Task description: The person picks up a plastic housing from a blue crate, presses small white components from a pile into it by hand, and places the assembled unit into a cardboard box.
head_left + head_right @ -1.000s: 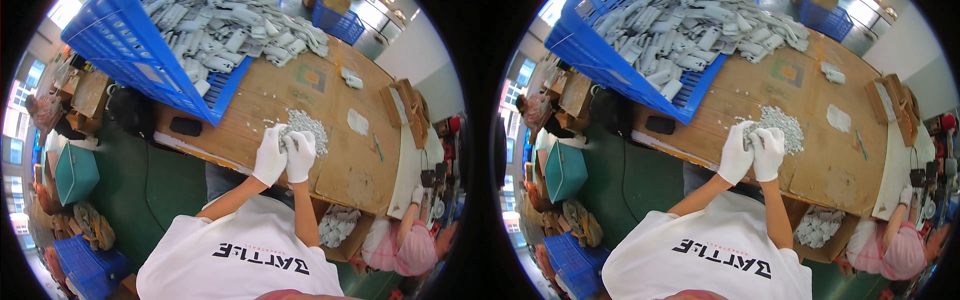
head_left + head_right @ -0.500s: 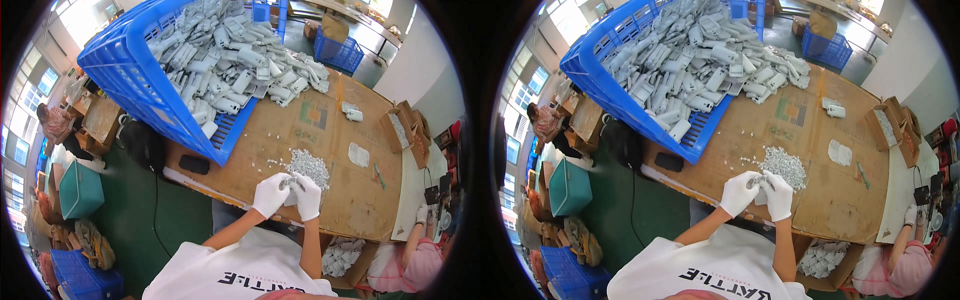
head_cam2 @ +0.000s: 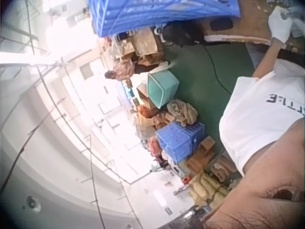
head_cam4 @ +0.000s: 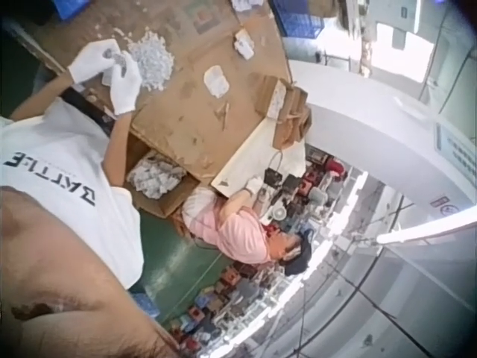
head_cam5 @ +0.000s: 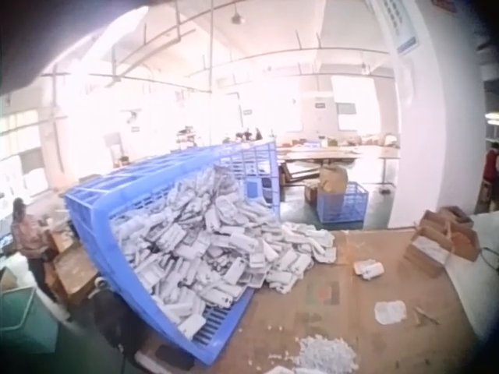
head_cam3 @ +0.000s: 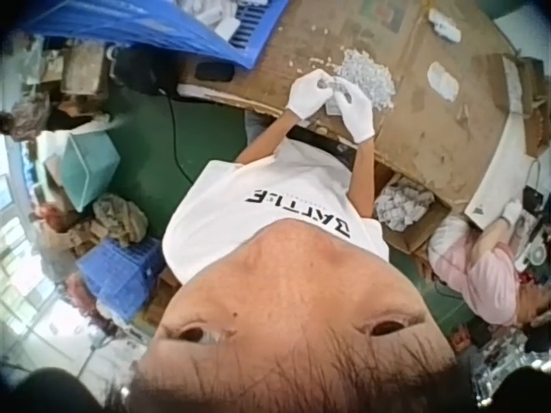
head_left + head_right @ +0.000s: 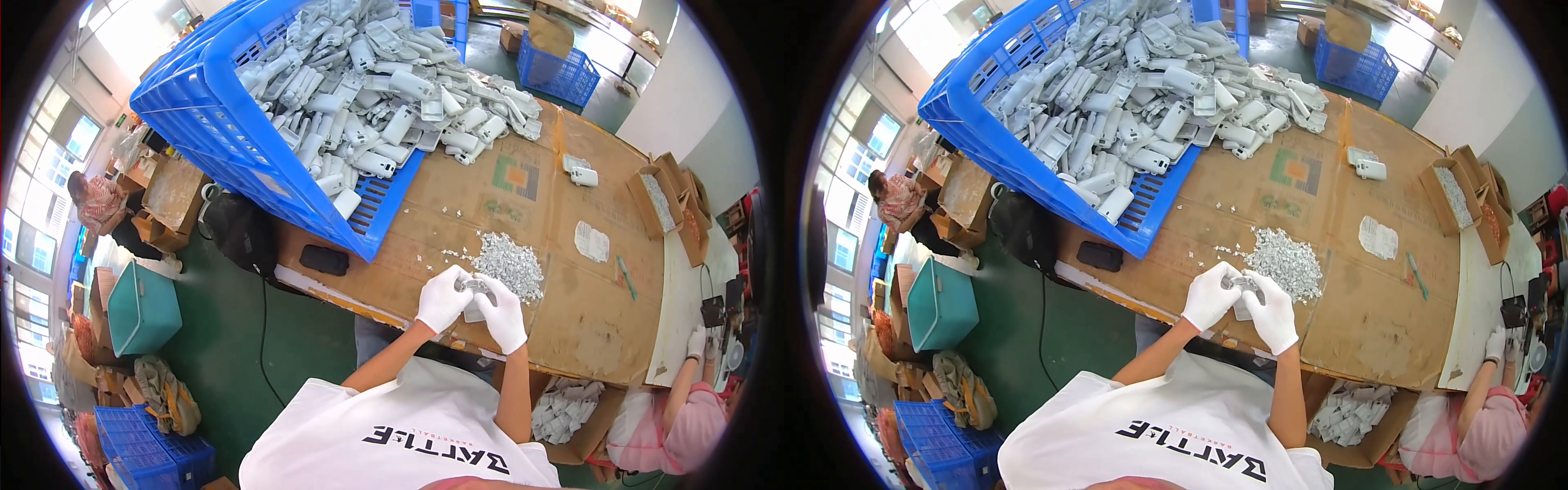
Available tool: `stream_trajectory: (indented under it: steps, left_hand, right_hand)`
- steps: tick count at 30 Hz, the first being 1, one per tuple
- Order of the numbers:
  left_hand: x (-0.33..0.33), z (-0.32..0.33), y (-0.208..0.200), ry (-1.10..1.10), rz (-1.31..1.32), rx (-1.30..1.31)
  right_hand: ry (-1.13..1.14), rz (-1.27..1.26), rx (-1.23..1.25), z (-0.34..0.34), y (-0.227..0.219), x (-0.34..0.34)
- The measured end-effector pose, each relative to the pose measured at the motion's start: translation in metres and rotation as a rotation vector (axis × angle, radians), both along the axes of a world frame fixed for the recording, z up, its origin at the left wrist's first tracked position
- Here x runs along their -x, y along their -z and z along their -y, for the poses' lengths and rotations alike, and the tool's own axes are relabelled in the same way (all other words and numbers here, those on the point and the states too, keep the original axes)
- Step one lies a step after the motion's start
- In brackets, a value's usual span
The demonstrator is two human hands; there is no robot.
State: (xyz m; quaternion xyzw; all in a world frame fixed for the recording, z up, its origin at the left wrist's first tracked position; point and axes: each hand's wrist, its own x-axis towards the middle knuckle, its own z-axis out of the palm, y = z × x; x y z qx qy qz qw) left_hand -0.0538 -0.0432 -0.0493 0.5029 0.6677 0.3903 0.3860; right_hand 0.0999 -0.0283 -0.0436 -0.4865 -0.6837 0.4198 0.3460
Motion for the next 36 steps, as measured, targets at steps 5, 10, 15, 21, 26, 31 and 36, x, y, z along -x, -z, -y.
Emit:
stream_trajectory:
  steps: [5, 10, 15, 21, 26, 31, 36]
  left_hand:
    - [-0.005, 0.007, 0.0, 0.022, 0.007, -0.04]
    - [-0.007, 0.006, -0.002, -0.018, -0.059, -0.117]
    - [-0.008, -0.003, -0.016, 0.021, -0.019, -0.095]
    - [-0.017, 0.003, -0.019, 0.14, -0.05, -0.274]
    - [-0.023, 0.011, -0.024, 0.09, -0.178, -0.34]
    - [-0.019, 0.015, -0.024, 0.086, -0.161, -0.305]
    - [-0.019, 0.011, -0.022, 0.085, -0.154, -0.295]
  right_hand:
    - [0.054, 0.032, 0.094, 0.005, 0.002, 0.003]
    - [0.135, -0.054, -0.041, 0.005, 0.018, 0.009]
    - [0.16, -0.076, 0.024, -0.003, 0.006, 0.009]
    - [0.304, -0.161, 0.159, 0.005, -0.002, 0.002]
    - [0.24, -0.348, 0.156, 0.01, -0.005, 0.004]
    - [0.244, -0.329, 0.241, 0.01, 0.0, 0.007]
    - [0.254, -0.247, 0.182, 0.004, -0.002, 0.008]
